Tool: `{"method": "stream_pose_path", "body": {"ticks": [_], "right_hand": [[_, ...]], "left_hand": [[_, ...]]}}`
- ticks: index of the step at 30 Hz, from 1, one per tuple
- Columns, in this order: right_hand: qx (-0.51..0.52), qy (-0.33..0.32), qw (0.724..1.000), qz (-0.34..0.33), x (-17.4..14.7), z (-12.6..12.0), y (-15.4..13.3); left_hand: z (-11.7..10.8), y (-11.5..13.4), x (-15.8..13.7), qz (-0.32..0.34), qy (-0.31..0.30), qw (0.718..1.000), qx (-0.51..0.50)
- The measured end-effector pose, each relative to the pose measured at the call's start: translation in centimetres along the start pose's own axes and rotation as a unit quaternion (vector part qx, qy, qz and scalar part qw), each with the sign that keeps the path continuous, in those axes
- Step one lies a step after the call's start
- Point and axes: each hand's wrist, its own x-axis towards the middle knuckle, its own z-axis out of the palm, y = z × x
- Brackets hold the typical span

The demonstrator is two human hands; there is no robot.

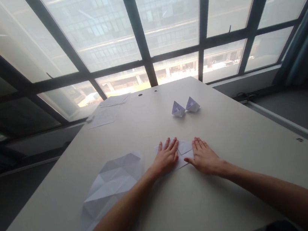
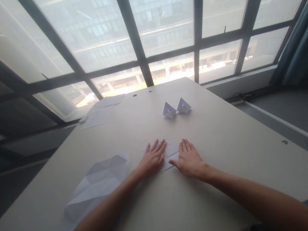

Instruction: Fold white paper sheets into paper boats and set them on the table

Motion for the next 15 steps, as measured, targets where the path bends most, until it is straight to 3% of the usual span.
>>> {"method": "stream_pose_path", "body": {"ticks": [5,11,15], "right_hand": [[-0.017,0.003,1.0,0.023,0.4,-0.1,0.4],[-0.014,0.057,0.991,-0.118,1.1,0.4,-0.4],[0.011,0.035,0.992,-0.122,1.3,0.6,-0.4]], "left_hand": [[-0.4,0.0,0.0,-0.003,0.0,1.0,-0.016],[-0.7,0.2,0.0,0.008,0.003,1.0,-0.027],[-0.8,0.2,0.0,0.007,0.01,0.999,-0.038]]}}
